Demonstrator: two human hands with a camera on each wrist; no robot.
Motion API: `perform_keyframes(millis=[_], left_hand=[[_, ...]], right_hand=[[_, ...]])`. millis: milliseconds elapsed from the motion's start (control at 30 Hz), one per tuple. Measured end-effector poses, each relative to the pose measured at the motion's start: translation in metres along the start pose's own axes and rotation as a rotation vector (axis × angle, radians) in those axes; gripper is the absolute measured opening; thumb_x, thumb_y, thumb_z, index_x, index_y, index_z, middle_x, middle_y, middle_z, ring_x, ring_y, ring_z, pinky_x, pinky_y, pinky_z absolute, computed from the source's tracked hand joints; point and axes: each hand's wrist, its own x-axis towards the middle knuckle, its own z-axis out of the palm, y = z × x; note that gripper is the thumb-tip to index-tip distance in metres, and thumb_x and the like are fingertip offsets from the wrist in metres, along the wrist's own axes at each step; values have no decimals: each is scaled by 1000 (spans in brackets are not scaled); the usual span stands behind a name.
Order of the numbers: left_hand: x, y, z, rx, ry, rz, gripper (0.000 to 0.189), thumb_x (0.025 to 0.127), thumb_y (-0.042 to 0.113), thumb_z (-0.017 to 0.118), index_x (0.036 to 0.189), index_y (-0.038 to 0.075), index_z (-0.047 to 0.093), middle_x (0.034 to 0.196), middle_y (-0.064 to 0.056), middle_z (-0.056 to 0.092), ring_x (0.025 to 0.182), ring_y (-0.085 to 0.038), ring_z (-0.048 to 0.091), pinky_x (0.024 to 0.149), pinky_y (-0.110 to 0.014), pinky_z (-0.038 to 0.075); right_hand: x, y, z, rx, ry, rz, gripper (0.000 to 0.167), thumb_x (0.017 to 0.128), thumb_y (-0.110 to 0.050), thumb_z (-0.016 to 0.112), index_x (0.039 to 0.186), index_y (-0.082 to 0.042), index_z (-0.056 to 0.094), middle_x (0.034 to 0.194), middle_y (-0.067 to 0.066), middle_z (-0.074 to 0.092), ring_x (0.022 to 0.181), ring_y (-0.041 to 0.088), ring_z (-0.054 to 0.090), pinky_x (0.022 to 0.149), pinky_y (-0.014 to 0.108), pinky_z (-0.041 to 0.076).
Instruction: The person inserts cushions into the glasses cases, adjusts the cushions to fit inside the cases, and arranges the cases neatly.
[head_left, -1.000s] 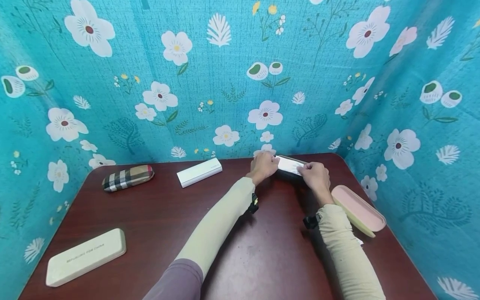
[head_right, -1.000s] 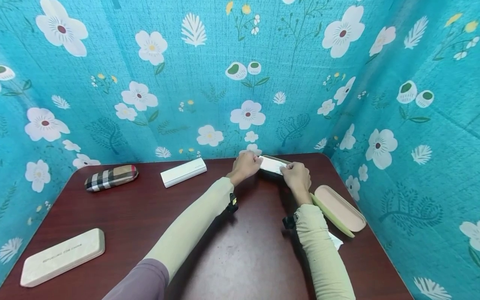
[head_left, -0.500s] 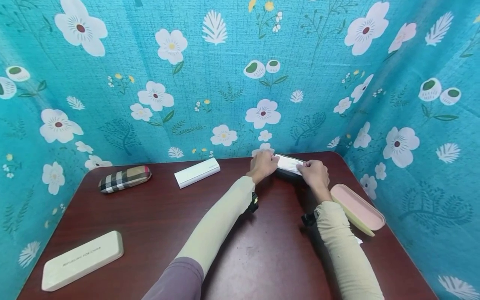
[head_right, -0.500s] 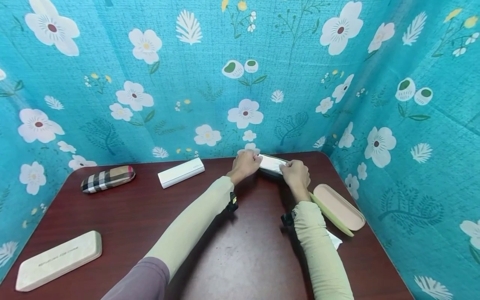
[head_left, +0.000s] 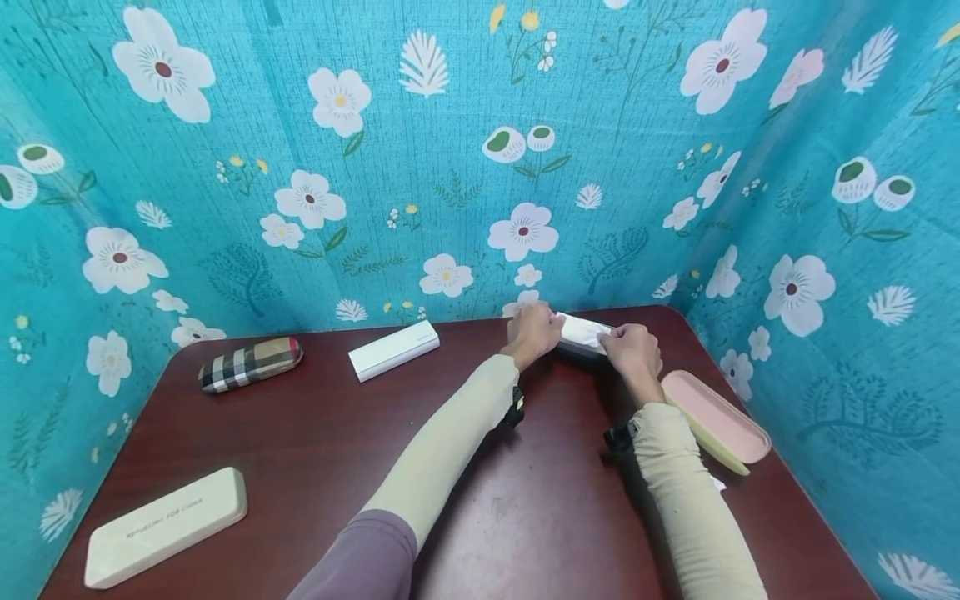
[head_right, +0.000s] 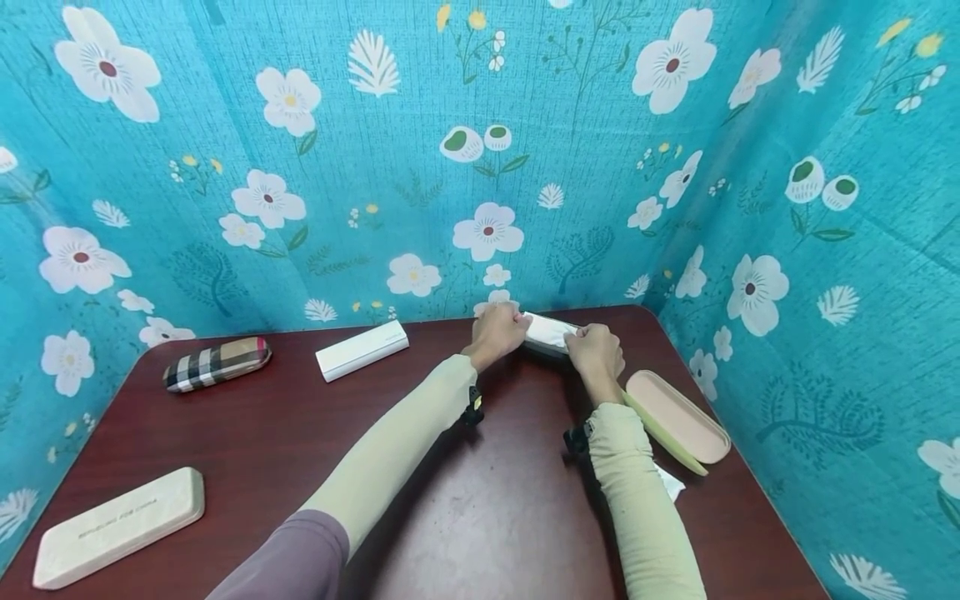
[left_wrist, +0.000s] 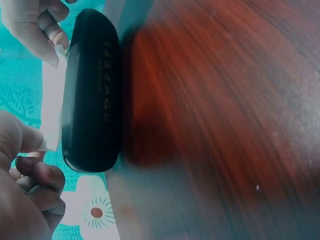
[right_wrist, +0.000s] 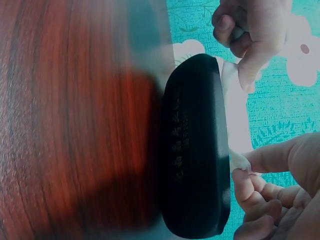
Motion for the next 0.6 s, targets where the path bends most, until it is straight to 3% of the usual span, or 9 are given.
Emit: perform_keyframes(millis=[167,300,433,600], left_hand=[[-2,4,5,14,-15,-13,42,103,37,56,69,14,59,63,1,49,65,-14,50,68,-35,44],[-2,4,6,41,-24,-42,43,102,35,58,63,17,56,61,1,50,64,-15,52,67,-35,47],[-2,4,7,88,-49,-80,43,101,35,60,63,14,58,61,-1,51,62,-17,53,67,-36,48],[-4,6,10,106,-56,-57,37,99,33,64,69,12,66,65,-2,57,65,-18,57,69,-37,50]], right_hand=[[0,6,0,-26,-25,14,32,94,-37,66,75,-12,63,74,6,58,86,32,56,74,47,43],[1,7,0,-47,-63,10,38,93,-35,67,64,-15,54,65,1,49,80,29,53,70,44,40],[1,7,0,-62,-86,-11,38,92,-34,68,63,-15,52,62,0,47,76,27,52,66,42,39],[-1,9,-1,-99,-86,-12,35,92,-33,67,68,-12,54,68,5,52,78,29,55,67,43,40]])
